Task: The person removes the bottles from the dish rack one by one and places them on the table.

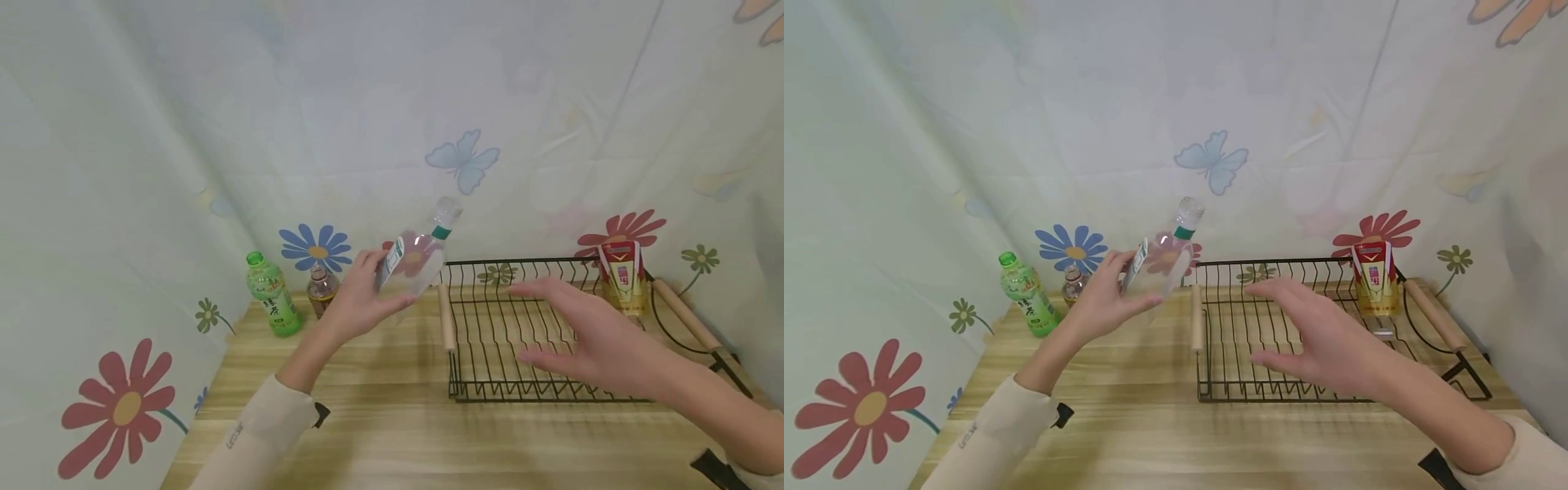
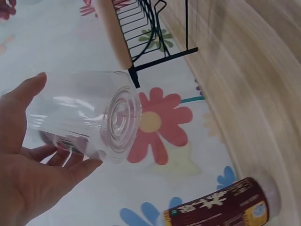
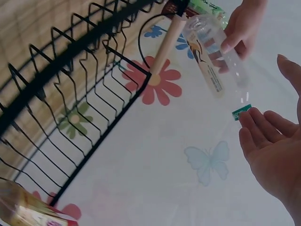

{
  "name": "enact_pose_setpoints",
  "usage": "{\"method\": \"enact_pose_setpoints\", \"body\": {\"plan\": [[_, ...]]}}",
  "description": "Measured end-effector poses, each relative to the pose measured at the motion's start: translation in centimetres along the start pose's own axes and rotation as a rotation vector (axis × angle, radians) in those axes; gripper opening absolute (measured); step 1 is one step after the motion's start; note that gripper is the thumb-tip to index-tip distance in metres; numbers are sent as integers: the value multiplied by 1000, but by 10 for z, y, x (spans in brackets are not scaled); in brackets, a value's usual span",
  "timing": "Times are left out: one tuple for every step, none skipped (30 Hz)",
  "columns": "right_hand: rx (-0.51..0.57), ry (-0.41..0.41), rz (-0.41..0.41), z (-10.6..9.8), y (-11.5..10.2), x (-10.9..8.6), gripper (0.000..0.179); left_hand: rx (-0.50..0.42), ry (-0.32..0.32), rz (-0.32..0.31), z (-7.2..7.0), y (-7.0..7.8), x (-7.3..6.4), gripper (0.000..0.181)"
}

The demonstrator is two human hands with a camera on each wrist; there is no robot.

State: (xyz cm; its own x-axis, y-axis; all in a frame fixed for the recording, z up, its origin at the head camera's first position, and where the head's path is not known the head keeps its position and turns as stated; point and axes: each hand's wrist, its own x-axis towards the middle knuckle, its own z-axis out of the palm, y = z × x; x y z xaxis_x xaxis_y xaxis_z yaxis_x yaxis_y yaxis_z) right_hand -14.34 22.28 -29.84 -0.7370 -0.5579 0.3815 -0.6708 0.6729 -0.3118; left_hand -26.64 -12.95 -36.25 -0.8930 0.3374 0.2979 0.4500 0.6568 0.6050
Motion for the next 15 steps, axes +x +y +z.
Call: {"method": "enact_pose_setpoints", "body": {"plan": [[3,9,1,3,1,-3,81,-10,13,-6,2,-3,-1,96],[2,17,2,7,3,-6,82,-21,28,-11,5,-7,-1,97],[2,24,7,10,4,-9,83,-33,44,-15,8,-10,-2,97],[5,30,19,13,6,-11,82,-50,59,-19,11,-13,-3,98],[12,37,36,16,7,-14,82,-66,71,-23,15,-16,-4,98],[17,47,43,19,9,-16,81,-84,83,-25,18,-19,-5,98],[19,59,50,21,12,-18,81,-105,94,-27,21,-22,-6,98],[22,70,57,24,14,-20,80,-121,107,-32,24,-25,-7,97],[31,79,69,27,16,-21,80,-135,120,-39,27,-27,-8,96],[38,89,82,30,19,-23,80,-156,131,-49,30,-30,-10,96],[42,99,86,32,22,-24,80,-178,140,-62,33,-32,-11,95],[46,110,91,34,25,-25,80,-202,148,-73,37,-33,-12,95],[50,121,96,36,27,-27,81,-224,152,-85,40,-35,-12,94],[57,131,102,38,30,-28,81,-241,155,-98,42,-37,-13,94],[66,141,107,39,34,-29,81,-261,154,-107,45,-38,-13,95]]}}
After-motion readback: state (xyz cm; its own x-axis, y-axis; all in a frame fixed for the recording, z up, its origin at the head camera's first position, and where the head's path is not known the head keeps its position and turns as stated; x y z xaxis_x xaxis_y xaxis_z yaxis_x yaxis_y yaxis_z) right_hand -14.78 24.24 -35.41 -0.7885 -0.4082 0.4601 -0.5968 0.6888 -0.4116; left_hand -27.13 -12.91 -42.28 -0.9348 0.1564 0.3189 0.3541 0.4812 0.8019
